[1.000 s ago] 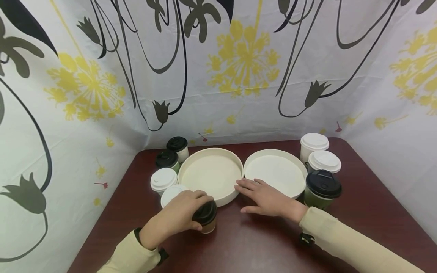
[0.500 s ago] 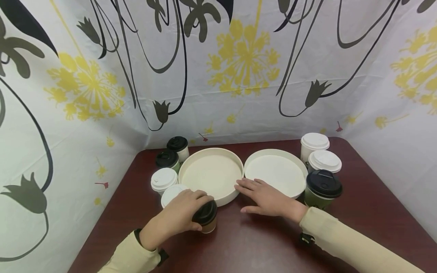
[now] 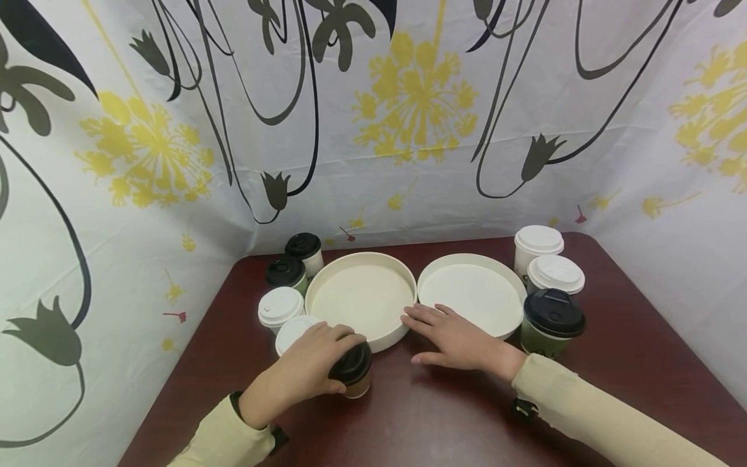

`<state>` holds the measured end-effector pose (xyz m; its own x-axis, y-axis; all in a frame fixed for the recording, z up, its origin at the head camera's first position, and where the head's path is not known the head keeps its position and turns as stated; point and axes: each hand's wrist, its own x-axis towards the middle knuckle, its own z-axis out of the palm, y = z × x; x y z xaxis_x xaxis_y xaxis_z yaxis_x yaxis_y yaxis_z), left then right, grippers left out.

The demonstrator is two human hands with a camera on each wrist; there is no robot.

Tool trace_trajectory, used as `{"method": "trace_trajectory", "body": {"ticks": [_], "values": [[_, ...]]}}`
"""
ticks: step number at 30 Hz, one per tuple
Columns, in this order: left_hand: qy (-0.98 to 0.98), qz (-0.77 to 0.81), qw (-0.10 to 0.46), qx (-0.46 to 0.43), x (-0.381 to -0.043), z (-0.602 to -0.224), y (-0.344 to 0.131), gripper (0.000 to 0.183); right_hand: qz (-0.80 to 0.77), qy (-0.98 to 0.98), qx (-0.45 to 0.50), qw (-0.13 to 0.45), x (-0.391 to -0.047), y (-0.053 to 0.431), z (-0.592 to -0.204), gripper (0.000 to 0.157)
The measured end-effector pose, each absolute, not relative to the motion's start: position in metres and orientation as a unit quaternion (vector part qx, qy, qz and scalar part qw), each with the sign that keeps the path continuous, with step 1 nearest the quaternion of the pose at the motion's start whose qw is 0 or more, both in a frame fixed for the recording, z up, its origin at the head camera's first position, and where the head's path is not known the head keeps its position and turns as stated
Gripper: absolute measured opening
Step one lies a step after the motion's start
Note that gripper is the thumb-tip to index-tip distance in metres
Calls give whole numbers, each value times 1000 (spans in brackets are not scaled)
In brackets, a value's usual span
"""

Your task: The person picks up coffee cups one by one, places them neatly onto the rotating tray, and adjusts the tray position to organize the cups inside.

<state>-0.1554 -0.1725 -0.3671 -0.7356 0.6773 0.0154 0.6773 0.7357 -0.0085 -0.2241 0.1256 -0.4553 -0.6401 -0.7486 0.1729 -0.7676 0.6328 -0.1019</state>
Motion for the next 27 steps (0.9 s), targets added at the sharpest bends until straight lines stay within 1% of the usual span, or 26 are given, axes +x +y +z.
{"method": "trace_trajectory", "body": {"ticks": [9,17,22,27], "values": [[-928,-5,13,-372,-153,-362,-170,76,88,-901,420,55,-223,126,-457,77],[-928,-11,-2,-372,-152,-356,-168,78,89,-898,425,68,-223,128,-459,77],[-925,-10,6,-379,-152,-351,-166,78,97,-895,428,76,-224,128,-460,78],[-923,-11,13,-384,-152,-347,-165,78,90,-898,426,66,-224,127,-459,78]]}}
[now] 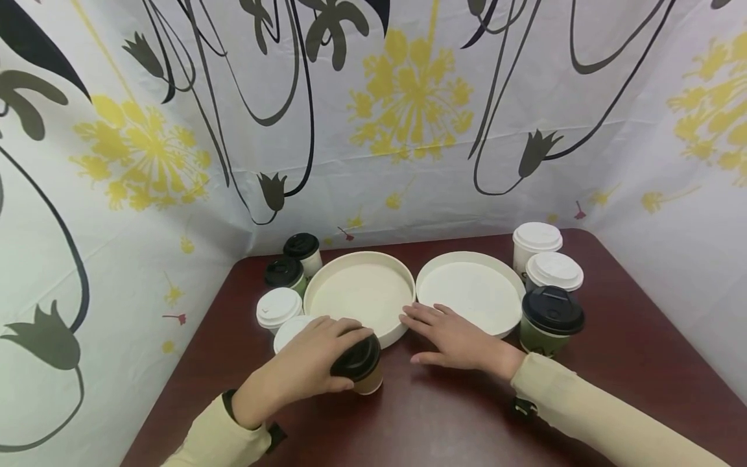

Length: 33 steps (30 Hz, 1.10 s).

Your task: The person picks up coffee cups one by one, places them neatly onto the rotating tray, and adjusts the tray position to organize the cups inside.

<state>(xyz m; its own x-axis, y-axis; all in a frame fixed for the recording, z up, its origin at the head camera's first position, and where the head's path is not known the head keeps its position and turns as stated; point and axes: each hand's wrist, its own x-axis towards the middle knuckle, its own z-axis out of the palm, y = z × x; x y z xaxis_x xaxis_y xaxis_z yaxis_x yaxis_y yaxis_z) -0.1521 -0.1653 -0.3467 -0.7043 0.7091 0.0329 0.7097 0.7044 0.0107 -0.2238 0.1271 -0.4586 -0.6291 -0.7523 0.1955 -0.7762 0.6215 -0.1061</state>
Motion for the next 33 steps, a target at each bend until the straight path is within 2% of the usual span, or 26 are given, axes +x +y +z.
{"method": "trace_trajectory", "body": {"ticks": [14,33], "values": [[-917,-6,54,-395,-159,-331,-161,77,85,-899,425,67,-223,126,-455,76],[-915,-2,72,-397,-183,-317,-159,78,72,-894,434,87,-221,125,-455,77]]}}
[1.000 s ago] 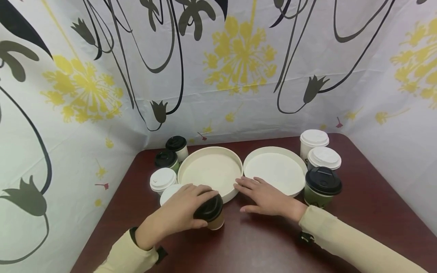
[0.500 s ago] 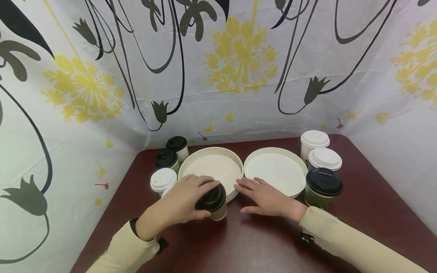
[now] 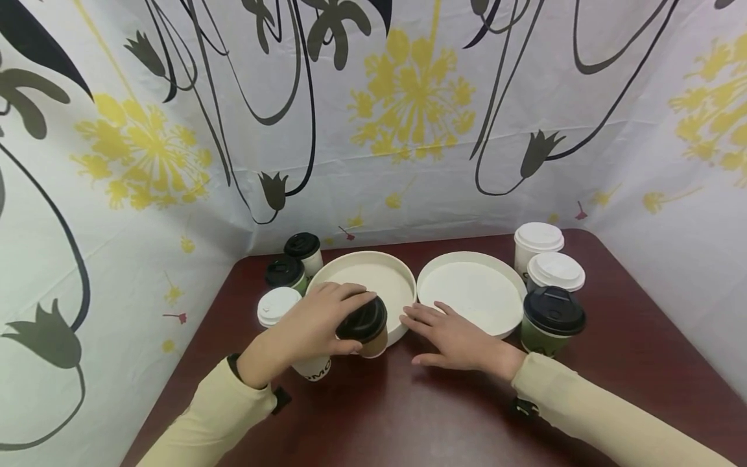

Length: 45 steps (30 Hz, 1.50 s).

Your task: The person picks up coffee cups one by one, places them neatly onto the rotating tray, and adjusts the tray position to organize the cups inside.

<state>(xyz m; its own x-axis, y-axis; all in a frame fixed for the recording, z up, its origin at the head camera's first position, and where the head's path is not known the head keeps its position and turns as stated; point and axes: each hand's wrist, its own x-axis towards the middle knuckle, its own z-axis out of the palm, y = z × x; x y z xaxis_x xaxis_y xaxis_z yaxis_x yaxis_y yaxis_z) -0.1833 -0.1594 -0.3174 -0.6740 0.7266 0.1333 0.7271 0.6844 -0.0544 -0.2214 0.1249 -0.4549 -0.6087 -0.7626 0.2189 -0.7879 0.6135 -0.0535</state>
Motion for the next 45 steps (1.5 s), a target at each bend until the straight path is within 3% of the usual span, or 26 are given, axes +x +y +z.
{"method": "trace_trajectory", "body": {"ticks": [21,45], "values": [[-920,6,45,-390,-219,-312,-155,77,65,-895,434,78,-223,124,-457,78],[-929,35,2,-367,-247,-335,-148,75,71,-900,426,60,-222,124,-457,79]]}}
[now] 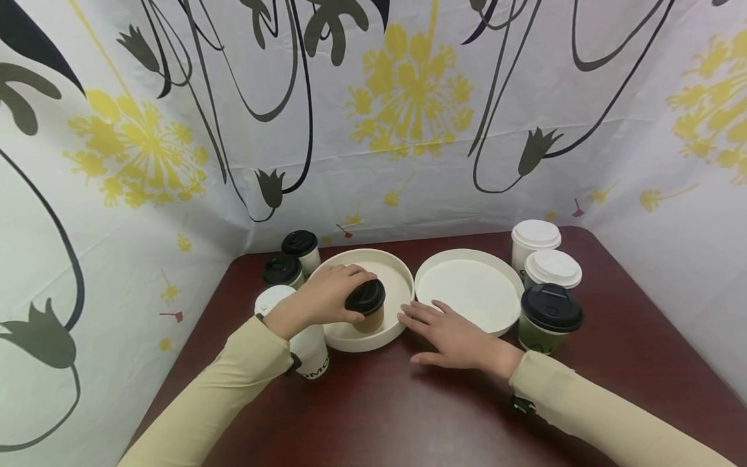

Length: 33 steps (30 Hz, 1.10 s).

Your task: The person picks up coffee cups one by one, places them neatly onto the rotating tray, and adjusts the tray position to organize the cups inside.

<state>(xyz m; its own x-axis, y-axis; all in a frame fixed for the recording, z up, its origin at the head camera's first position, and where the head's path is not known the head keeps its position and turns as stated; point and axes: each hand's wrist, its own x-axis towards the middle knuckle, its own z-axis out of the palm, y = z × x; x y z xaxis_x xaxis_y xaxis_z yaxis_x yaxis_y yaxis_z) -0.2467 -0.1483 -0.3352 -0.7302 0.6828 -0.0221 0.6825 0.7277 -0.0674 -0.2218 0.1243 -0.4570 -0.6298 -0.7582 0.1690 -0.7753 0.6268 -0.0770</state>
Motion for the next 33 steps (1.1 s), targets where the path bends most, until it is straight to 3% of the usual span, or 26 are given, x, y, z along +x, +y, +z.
{"method": "trace_trajectory", "body": {"ticks": [15,33], "values": [[-934,10,-43,-354,-251,-347,-145,75,76,-899,427,56,-221,124,-455,78],[-933,6,-52,-356,-249,-350,-141,74,82,-901,423,54,-221,125,-456,78]]}}
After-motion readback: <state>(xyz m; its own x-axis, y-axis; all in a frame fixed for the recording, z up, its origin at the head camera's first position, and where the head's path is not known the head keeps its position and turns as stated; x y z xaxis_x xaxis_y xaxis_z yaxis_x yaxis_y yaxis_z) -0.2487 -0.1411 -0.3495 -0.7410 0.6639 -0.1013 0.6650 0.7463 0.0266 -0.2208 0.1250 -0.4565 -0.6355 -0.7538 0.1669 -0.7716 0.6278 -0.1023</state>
